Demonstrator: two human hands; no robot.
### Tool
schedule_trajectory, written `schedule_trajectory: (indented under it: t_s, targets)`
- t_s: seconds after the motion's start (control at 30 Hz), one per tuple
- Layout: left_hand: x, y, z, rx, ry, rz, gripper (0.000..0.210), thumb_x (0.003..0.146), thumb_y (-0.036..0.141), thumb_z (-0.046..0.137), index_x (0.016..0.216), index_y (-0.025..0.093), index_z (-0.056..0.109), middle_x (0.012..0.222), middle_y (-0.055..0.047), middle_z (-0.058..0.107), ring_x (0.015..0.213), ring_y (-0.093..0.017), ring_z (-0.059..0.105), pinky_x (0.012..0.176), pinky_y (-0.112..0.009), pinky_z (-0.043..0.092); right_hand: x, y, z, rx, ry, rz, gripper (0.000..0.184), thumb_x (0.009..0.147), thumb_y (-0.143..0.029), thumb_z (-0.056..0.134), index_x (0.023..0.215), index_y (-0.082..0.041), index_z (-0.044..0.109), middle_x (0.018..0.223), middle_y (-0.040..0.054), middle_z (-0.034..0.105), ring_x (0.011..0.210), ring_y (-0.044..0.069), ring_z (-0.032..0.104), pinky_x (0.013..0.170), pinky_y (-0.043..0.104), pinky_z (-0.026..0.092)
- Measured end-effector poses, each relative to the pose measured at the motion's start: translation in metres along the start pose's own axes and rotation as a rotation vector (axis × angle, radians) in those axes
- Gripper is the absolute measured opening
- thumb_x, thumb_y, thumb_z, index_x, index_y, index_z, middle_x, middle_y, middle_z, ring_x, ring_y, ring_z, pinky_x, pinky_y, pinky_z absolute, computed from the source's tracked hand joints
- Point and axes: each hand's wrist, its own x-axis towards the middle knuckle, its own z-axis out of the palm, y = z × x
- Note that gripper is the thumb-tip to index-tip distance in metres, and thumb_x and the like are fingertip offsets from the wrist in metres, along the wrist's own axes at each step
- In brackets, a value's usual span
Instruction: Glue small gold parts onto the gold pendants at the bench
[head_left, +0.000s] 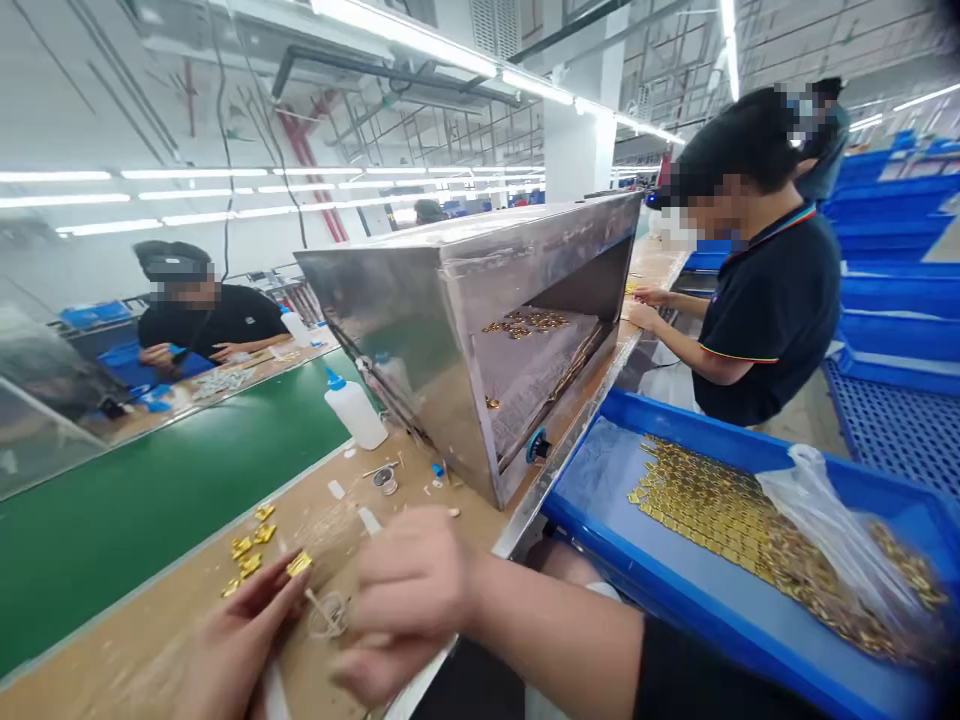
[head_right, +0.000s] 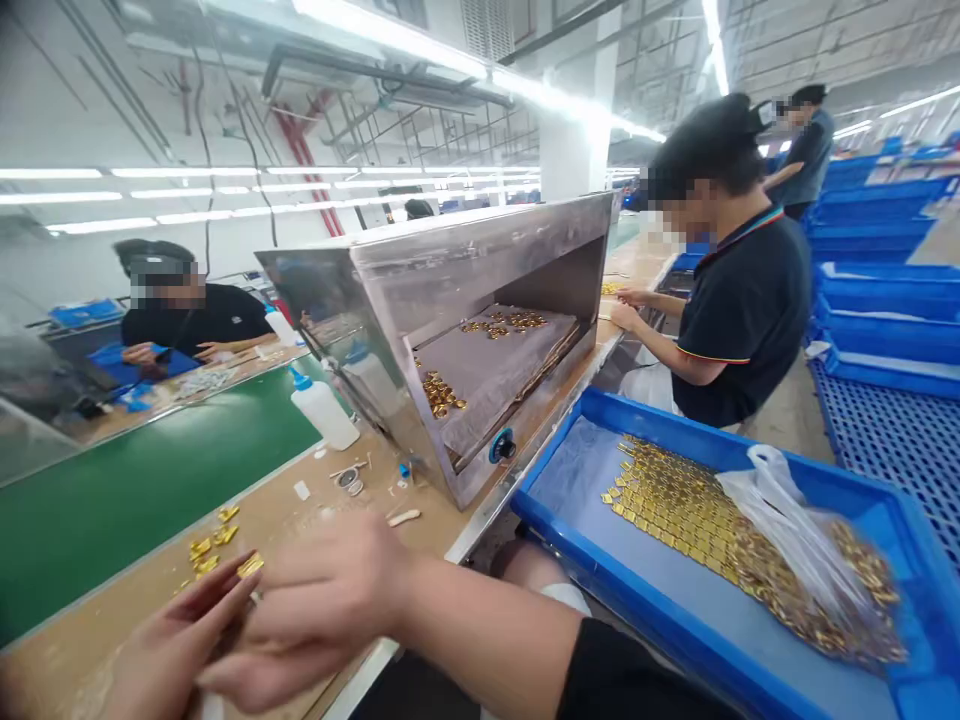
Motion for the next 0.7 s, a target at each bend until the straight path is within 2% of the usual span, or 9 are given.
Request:
schedule_trajectory:
  t_s: [0.07, 0.13, 0.17, 0.23, 0.3, 0.4, 0.47, 0.63, 0.7]
  targets:
    - [-0.005, 0.01, 0.001, 0.021, 0.039, -0.066, 0.064, 0.081, 0.072, 0.065, 0.13, 0.03, 0.074, 0.112, -0.005, 0.082, 0.106, -0.038, 0.078, 0.097, -0.052, 0.063, -0.018, -0.008, -0.041, -0.05, 0.372, -0.001, 0.044, 0.092, -0.048, 0.06, 0.055, -0.026, 0.05, 0.046, -0.0057, 0.044, 0.041, 0.013, 0.041, 0.049, 0.033, 0.034]
    - [-0.009, 0.018, 0.001, 0.021, 0.051, -0.091, 0.061, 0.08, 0.07, 0.068, 0.126, 0.031, 0.075, 0.112, -0.004, 0.082, 0.105, -0.037, 0.078, 0.099, -0.052, 0.061, -0.033, -0.002, -0.087, -0.143, 0.607, 0.21, 0.042, 0.097, -0.042, 0.05, 0.058, -0.026, 0.049, 0.05, -0.0029, 0.046, 0.045, 0.016, 0.044, 0.051, 0.033, 0.035]
    - [-0.009, 0.02, 0.001, 0.011, 0.057, -0.102, 0.063, 0.077, 0.07, 0.069, 0.125, 0.03, 0.076, 0.111, -0.004, 0.082, 0.103, -0.036, 0.078, 0.098, -0.051, 0.061, -0.039, 0.007, -0.11, -0.194, 0.64, 0.36, 0.042, 0.099, -0.038, 0.048, 0.059, -0.025, 0.048, 0.053, -0.0021, 0.047, 0.048, 0.016, 0.046, 0.053, 0.033, 0.036]
    - [-0.008, 0.022, 0.001, -0.037, 0.094, -0.154, 0.072, 0.066, 0.07, 0.075, 0.122, 0.025, 0.077, 0.107, -0.006, 0.082, 0.095, -0.035, 0.078, 0.093, -0.047, 0.061, -0.046, 0.034, -0.149, -0.319, 0.552, 0.703, 0.037, 0.097, -0.033, 0.056, 0.062, -0.023, 0.051, 0.059, -0.0018, 0.049, 0.056, 0.016, 0.049, 0.058, 0.031, 0.038]
    - [-0.006, 0.021, 0.003, -0.094, 0.125, -0.2, 0.081, 0.055, 0.068, 0.081, 0.121, 0.02, 0.079, 0.102, -0.008, 0.082, 0.085, -0.032, 0.076, 0.086, -0.041, 0.06, -0.048, 0.064, -0.175, -0.434, 0.301, 0.922, 0.017, 0.092, -0.028, 0.064, 0.076, -0.022, 0.065, 0.075, 0.0006, 0.059, 0.068, 0.016, 0.055, 0.063, 0.029, 0.041]
    - [-0.004, 0.015, 0.008, -0.16, 0.151, -0.199, 0.085, 0.052, 0.068, 0.083, 0.121, 0.019, 0.08, 0.095, -0.007, 0.081, 0.075, -0.026, 0.072, 0.078, -0.036, 0.057, -0.048, 0.098, -0.19, -0.56, -0.091, 0.886, 0.008, 0.09, -0.024, 0.07, 0.095, -0.02, 0.074, 0.099, 0.0071, 0.066, 0.087, 0.019, 0.062, 0.079, 0.031, 0.046]
    - [-0.005, 0.012, 0.011, -0.203, 0.181, -0.166, 0.085, 0.054, 0.069, 0.083, 0.121, 0.019, 0.08, 0.093, -0.006, 0.079, 0.071, -0.023, 0.068, 0.075, -0.034, 0.055, -0.045, 0.11, -0.189, -0.605, -0.236, 0.803, 0.009, 0.09, -0.027, 0.074, 0.095, -0.019, 0.076, 0.103, 0.0098, 0.068, 0.095, 0.023, 0.062, 0.086, 0.034, 0.045]
    - [-0.004, 0.009, 0.011, -0.274, 0.143, -0.135, 0.086, 0.053, 0.069, 0.088, 0.122, 0.017, 0.079, 0.093, -0.005, 0.078, 0.069, -0.019, 0.064, 0.073, -0.032, 0.055, -0.036, 0.126, -0.185, -0.6, -0.286, 0.782, 0.02, 0.087, -0.035, 0.081, 0.075, -0.02, 0.074, 0.085, 0.0081, 0.068, 0.082, 0.021, 0.061, 0.076, 0.035, 0.045]
    - [-0.001, 0.007, 0.009, -0.288, 0.117, -0.143, 0.087, 0.05, 0.067, 0.091, 0.12, 0.016, 0.079, 0.086, -0.005, 0.076, 0.067, -0.019, 0.063, 0.072, -0.032, 0.055, -0.036, 0.123, -0.188, -0.564, -0.236, 0.769, 0.027, 0.091, -0.039, 0.077, 0.072, -0.021, 0.071, 0.079, 0.0073, 0.067, 0.075, 0.019, 0.06, 0.071, 0.034, 0.046]
